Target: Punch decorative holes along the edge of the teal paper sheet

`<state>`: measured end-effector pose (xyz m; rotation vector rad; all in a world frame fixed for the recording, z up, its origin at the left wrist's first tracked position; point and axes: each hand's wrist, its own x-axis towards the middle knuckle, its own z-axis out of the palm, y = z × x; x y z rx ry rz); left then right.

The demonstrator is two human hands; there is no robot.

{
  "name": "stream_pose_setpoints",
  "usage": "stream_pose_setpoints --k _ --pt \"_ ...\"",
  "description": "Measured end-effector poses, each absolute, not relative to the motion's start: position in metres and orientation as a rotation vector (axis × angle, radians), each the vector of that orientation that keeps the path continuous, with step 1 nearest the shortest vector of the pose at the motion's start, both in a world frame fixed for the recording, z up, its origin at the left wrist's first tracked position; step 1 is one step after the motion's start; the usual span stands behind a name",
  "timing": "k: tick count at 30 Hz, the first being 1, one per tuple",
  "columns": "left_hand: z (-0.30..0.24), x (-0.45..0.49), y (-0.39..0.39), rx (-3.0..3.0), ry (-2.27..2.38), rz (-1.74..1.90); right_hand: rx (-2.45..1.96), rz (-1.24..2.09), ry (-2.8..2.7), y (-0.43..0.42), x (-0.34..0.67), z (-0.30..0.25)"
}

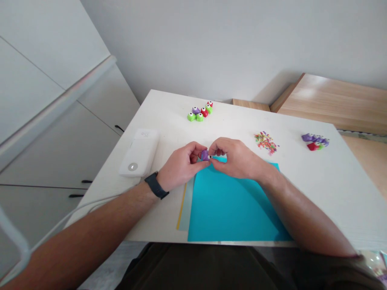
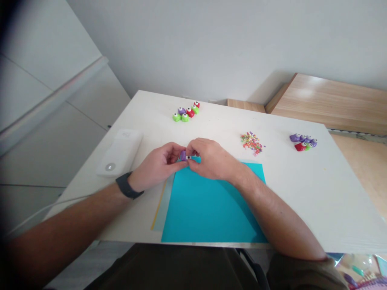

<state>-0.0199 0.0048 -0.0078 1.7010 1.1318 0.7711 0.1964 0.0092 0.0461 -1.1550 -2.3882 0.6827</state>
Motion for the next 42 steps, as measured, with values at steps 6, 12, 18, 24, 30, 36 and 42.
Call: stream_pose_setpoints --k 6,12,18,24,30,36,42 --pt "-0.009 -0.0209 0.0044 1.73 1.128 0.737 -1.182 0.627 -2.417 0.0071 0.1951 0.0468" --pt "-0.0101 -0.0215 0.0043 1.753 1.103 0.738 -1.188 0.565 -2.435 0.0057 0.1915 0.0446" --pt "-0.0077 -0.0214 0.0035 1.747 1.095 0.708 -1.195 0.537 -2.454 0.0049 0.1897 0.0419" --pt "-0.0069 -0.0202 0.0035 1.746 1.078 0.698 -1.19 0.526 -2.452 0.0043 0.1899 0.0425" --pt "-0.0042 -0.0195 0.0024 1.757 1.089 0.692 -1.178 0.534 -2.452 0.0042 0.1893 0.0412" --pt "-0.0063 -0.0198 0.0031 1.743 1.092 0.712 -1.149 0.556 -2.443 0.0051 0.1896 0.0421" --pt "-0.0073 -0.0208 0.0034 1.747 1.088 0.723 -1.093 0.539 -2.414 0.0066 0.1925 0.0453"
